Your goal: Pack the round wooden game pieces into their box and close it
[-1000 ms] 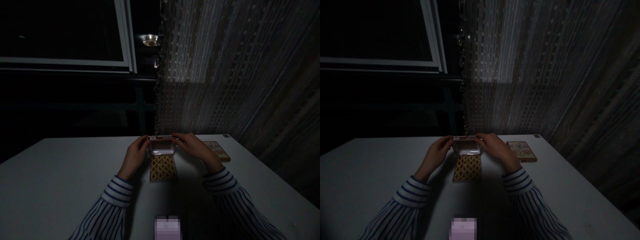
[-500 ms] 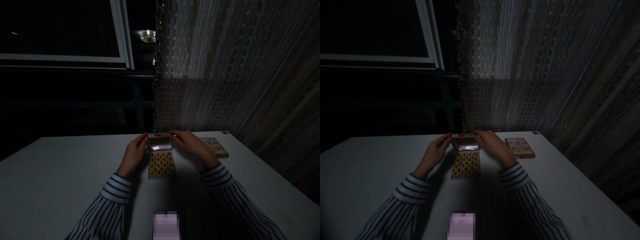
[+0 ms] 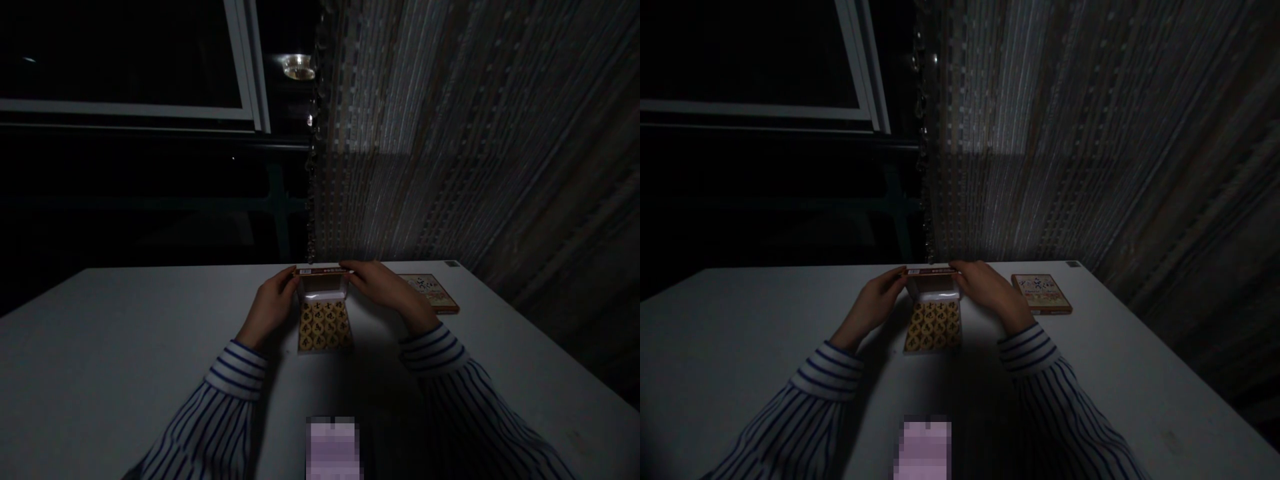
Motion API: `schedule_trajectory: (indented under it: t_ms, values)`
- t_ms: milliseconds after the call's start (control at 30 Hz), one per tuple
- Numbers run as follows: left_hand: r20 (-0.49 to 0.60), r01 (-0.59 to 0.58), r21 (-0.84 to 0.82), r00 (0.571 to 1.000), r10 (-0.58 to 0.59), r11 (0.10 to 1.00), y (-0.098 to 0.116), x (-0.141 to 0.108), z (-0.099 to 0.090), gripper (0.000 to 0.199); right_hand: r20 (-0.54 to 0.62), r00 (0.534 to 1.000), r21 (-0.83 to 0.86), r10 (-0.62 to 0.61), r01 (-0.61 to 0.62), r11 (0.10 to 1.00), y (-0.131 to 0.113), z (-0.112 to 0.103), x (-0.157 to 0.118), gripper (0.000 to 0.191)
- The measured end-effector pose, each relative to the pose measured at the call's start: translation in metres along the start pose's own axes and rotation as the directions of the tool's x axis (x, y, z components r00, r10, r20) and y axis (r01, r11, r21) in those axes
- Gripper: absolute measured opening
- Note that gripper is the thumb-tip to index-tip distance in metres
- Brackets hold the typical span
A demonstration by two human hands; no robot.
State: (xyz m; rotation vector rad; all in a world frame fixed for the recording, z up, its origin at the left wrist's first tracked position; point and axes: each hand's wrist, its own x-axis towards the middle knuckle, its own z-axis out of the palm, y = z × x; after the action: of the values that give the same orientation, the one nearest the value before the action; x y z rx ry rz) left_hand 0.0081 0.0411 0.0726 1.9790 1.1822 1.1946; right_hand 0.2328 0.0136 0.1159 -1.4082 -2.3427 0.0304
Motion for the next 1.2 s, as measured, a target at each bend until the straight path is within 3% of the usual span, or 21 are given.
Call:
schedule_trajectory:
  t_ms: [700,1200]
  values:
    - [0.009,0.025,0.049,1.000,-0.026,0.998,-0.0076,0.0006,0.0002,0.039,0.039,0.999,-0.007,0.007,-0.007,1.000,-0.0001,-0.0009,-0.0021,0.028]
    - [0.016,0.038,0.038,0.999,-0.038,0.999,0.0000,-0.0010,-0.0011,0.038,0.087,0.996,-0.009,0.012,-0.012,1.000,-0.0016,-0.0040,-0.0032,0.029]
